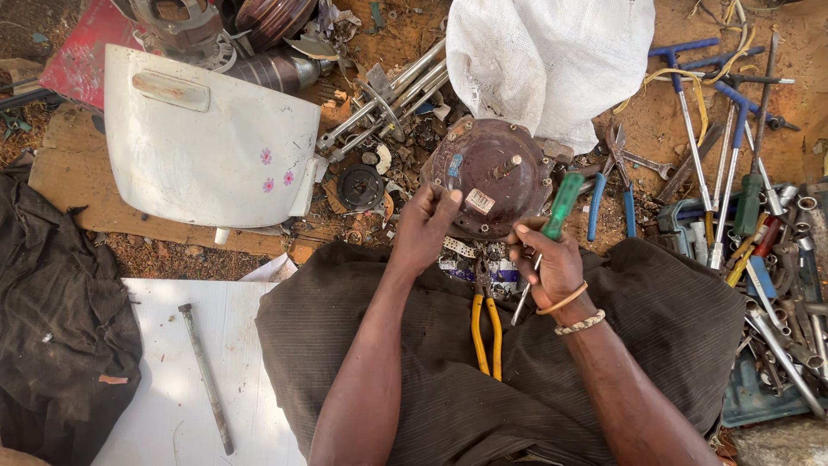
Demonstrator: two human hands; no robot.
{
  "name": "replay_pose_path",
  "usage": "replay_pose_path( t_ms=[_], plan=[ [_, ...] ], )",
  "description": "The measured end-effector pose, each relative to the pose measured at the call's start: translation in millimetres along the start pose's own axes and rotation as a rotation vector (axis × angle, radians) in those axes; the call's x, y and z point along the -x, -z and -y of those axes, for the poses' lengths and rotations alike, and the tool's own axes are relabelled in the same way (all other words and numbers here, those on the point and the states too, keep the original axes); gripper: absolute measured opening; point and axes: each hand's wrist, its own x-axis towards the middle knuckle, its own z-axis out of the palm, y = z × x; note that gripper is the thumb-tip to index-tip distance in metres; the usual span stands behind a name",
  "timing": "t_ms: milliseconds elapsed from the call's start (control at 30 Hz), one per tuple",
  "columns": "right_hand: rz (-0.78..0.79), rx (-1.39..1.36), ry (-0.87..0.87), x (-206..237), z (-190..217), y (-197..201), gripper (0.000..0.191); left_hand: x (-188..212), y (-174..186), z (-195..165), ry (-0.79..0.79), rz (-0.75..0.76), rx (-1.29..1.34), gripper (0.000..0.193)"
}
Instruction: The person disassembles a small electric motor while sitting on the ground. They use pliers to cut wires and a screwdriver to remove screws from the motor housing, placing removed parts into a nearby bag.
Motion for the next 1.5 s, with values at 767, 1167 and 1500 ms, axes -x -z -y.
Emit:
replay_pose_path(
  t_ms=[767,1167,1500],
  plan=[
    [0.05,0.318,0.098,22.7,20.5,-58.1,0.025,4.2,-3.4,0.1,0.617,0.066,0.556,0.049],
    [0.062,0.356,0.529,24.3,12.2,-58.5,0.021,3.4,-17.1,3.8,0.412,0.05,0.307,0.056],
    [-0.382,1.261,0.437,-69.1,35.8,37.4,0.044,-20.7,19.5,-19.8,0.064,-0.192,-0.59,0.026]
  ],
)
